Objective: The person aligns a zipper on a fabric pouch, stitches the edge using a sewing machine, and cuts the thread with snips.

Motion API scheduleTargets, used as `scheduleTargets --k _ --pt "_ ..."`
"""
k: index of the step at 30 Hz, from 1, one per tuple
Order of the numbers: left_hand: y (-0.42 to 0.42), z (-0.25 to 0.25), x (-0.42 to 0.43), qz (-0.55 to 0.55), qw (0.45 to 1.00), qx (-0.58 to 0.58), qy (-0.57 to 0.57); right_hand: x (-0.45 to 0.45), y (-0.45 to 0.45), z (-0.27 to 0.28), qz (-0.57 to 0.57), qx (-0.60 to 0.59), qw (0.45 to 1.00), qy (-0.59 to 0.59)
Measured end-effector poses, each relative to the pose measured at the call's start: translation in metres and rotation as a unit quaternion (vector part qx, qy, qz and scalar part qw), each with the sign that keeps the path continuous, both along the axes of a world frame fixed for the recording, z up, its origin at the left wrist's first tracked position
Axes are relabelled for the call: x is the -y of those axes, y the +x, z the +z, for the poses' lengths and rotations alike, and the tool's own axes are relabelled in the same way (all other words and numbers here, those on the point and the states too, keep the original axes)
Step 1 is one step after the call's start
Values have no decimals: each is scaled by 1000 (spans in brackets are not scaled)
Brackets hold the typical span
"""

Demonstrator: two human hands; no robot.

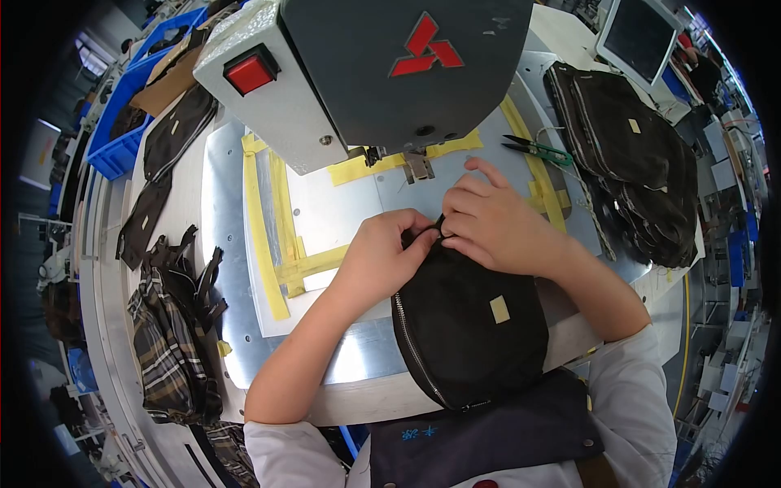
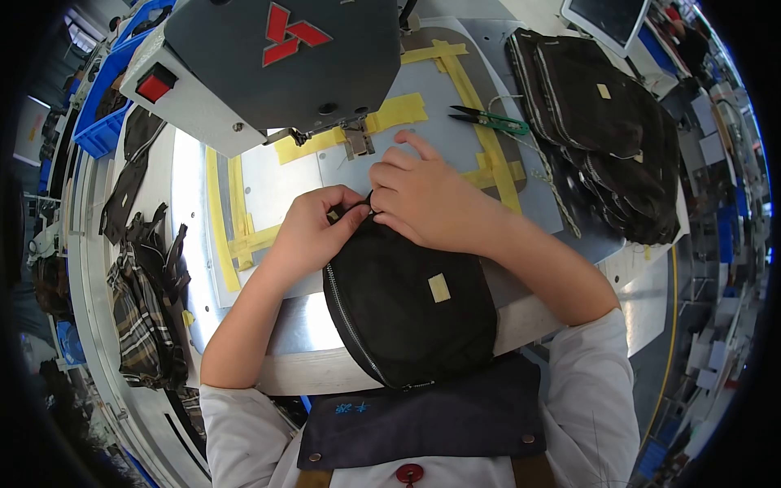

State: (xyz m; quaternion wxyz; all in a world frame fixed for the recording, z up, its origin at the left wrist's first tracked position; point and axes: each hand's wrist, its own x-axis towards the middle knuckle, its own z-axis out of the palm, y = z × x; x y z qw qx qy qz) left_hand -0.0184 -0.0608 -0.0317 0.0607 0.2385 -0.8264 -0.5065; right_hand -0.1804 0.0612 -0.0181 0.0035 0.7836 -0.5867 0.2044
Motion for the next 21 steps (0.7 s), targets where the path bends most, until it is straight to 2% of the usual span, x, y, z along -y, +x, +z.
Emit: scheduleTargets --k 6,12,21 --pt "1 0 -1 -13 998 -43 -37 1 -7 -3 -2 64 997 38" --pt "1 0 -1 -28 995 -69 -59 2 -9 -4 -49 103 993 18" --pt "0 -4 -1 -23 994 -90 -58 0 -6 -2 -72 90 993 -1"
